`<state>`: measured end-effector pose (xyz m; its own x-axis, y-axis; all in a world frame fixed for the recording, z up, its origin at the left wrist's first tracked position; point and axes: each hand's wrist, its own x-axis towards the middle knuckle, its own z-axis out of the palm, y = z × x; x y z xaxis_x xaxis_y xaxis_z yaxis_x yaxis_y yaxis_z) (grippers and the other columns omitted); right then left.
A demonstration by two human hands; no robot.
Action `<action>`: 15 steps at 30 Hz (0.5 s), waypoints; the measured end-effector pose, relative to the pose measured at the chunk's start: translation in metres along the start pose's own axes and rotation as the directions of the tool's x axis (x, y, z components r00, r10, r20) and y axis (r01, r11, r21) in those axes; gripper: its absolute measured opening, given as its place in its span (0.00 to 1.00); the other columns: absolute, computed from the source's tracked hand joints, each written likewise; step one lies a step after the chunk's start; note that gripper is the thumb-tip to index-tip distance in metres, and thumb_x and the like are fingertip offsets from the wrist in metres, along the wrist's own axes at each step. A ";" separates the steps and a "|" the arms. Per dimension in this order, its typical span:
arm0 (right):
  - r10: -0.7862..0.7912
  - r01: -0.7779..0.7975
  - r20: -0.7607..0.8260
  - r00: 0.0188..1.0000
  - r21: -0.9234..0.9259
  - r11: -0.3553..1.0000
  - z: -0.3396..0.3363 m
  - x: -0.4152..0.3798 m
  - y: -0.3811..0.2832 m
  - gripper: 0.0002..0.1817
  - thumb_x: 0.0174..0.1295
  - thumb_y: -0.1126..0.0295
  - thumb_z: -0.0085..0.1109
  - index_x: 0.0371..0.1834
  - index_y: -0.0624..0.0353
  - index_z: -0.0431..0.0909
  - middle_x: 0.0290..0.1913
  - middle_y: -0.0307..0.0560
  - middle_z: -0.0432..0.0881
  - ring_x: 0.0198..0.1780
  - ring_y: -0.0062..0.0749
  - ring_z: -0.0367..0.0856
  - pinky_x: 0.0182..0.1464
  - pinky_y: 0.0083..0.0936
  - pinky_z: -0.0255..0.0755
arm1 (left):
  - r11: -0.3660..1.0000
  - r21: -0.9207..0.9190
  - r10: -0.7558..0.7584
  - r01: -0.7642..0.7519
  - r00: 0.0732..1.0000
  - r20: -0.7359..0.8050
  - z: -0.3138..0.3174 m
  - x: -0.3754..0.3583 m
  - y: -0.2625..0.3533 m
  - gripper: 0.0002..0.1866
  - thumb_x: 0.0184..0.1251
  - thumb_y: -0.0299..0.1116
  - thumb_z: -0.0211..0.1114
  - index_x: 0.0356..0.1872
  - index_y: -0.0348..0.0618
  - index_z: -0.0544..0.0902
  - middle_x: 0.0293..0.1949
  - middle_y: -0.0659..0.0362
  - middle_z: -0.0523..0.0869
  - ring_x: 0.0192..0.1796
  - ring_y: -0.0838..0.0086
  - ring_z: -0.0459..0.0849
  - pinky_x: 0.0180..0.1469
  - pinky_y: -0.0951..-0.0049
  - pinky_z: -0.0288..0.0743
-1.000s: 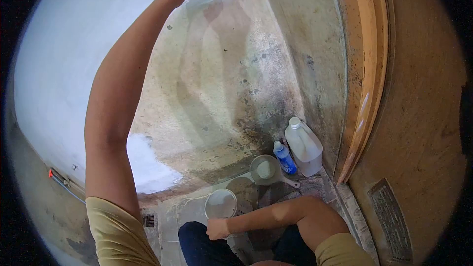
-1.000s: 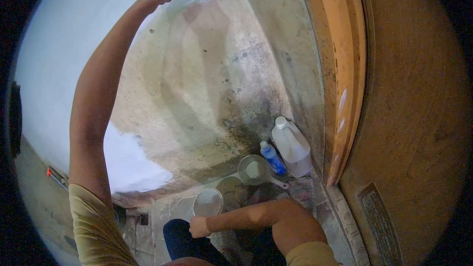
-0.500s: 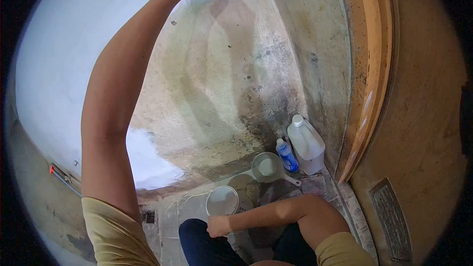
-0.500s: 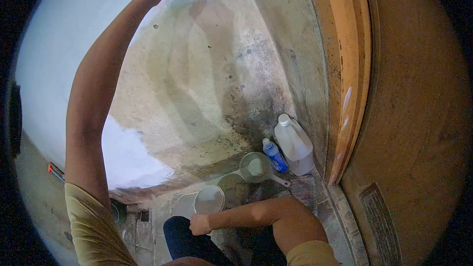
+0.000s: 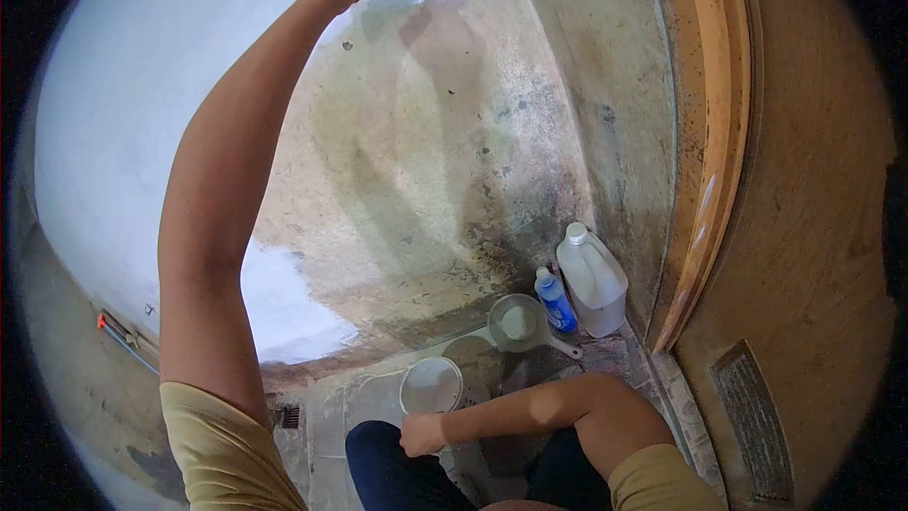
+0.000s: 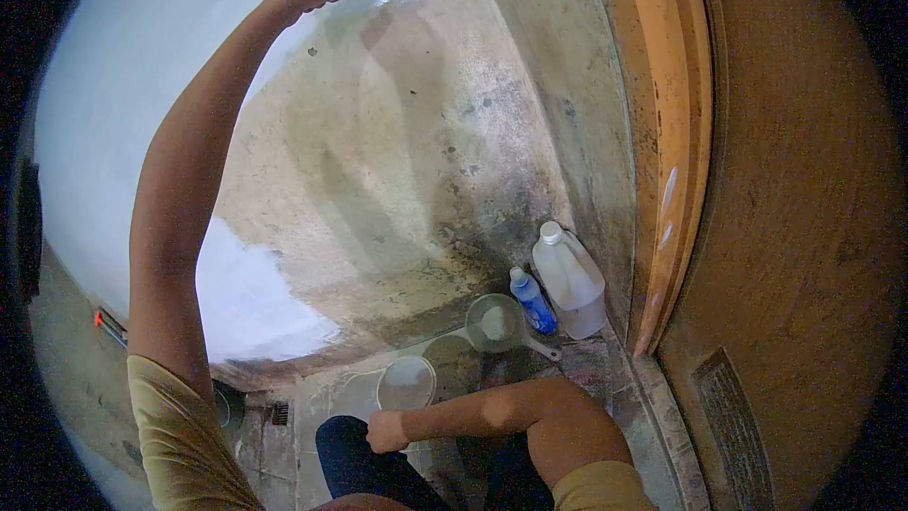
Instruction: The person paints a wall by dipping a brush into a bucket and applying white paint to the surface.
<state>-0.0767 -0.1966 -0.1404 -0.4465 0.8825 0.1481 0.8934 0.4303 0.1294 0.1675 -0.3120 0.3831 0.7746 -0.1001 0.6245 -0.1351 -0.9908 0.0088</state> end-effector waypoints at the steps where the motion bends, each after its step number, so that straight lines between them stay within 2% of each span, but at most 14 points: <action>1: 0.000 0.000 0.004 1.000 -0.001 1.000 -0.001 0.000 0.000 0.06 0.49 0.68 0.60 0.27 0.53 0.86 0.31 0.46 0.86 0.36 0.42 0.86 0.34 0.41 0.79 | 1.000 -0.001 -0.007 0.007 1.000 -0.003 -0.001 -0.005 0.000 0.24 0.55 0.46 0.69 0.33 0.27 0.83 0.34 0.44 0.85 0.38 0.61 0.84 0.40 0.64 0.78; 3: 0.003 -0.003 0.024 1.000 -0.013 1.000 -0.002 0.001 -0.001 0.06 0.49 0.68 0.60 0.27 0.53 0.86 0.32 0.47 0.86 0.37 0.42 0.86 0.34 0.41 0.79 | 1.000 -0.004 -0.017 0.017 1.000 -0.008 -0.003 -0.006 -0.009 0.20 0.58 0.42 0.67 0.32 0.27 0.82 0.33 0.43 0.85 0.38 0.60 0.84 0.41 0.63 0.78; 5: 0.006 -0.005 0.044 0.999 -0.025 1.000 0.000 0.003 -0.002 0.06 0.49 0.68 0.60 0.27 0.53 0.86 0.32 0.47 0.86 0.37 0.42 0.86 0.34 0.41 0.79 | 0.992 0.023 0.120 -0.120 0.993 0.007 0.000 0.012 -0.037 0.24 0.53 0.53 0.67 0.19 0.38 0.80 0.15 0.62 0.75 0.16 0.79 0.70 0.19 0.75 0.63; 12: -0.019 0.019 0.041 0.999 0.003 1.000 0.003 0.010 -0.002 0.07 0.49 0.69 0.60 0.28 0.55 0.86 0.32 0.48 0.86 0.38 0.44 0.86 0.36 0.42 0.79 | 0.997 0.034 0.068 -0.067 0.997 -0.034 -0.013 -0.003 -0.067 0.23 0.53 0.52 0.67 0.19 0.39 0.80 0.15 0.62 0.76 0.15 0.79 0.70 0.18 0.75 0.63; 15: -0.016 0.016 0.065 0.998 0.007 1.000 0.001 0.012 -0.002 0.07 0.48 0.69 0.60 0.28 0.54 0.86 0.32 0.48 0.86 0.38 0.44 0.86 0.37 0.42 0.79 | 0.993 0.016 0.118 -0.118 0.993 -0.022 -0.020 -0.010 -0.083 0.23 0.54 0.52 0.66 0.19 0.40 0.80 0.15 0.61 0.76 0.16 0.79 0.70 0.18 0.75 0.63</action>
<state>-0.0841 -0.1865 -0.1401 -0.4567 0.8859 0.0816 0.8865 0.4455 0.1250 0.1583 -0.2269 0.3917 0.7395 -0.2143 0.6381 -0.2157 -0.9734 -0.0769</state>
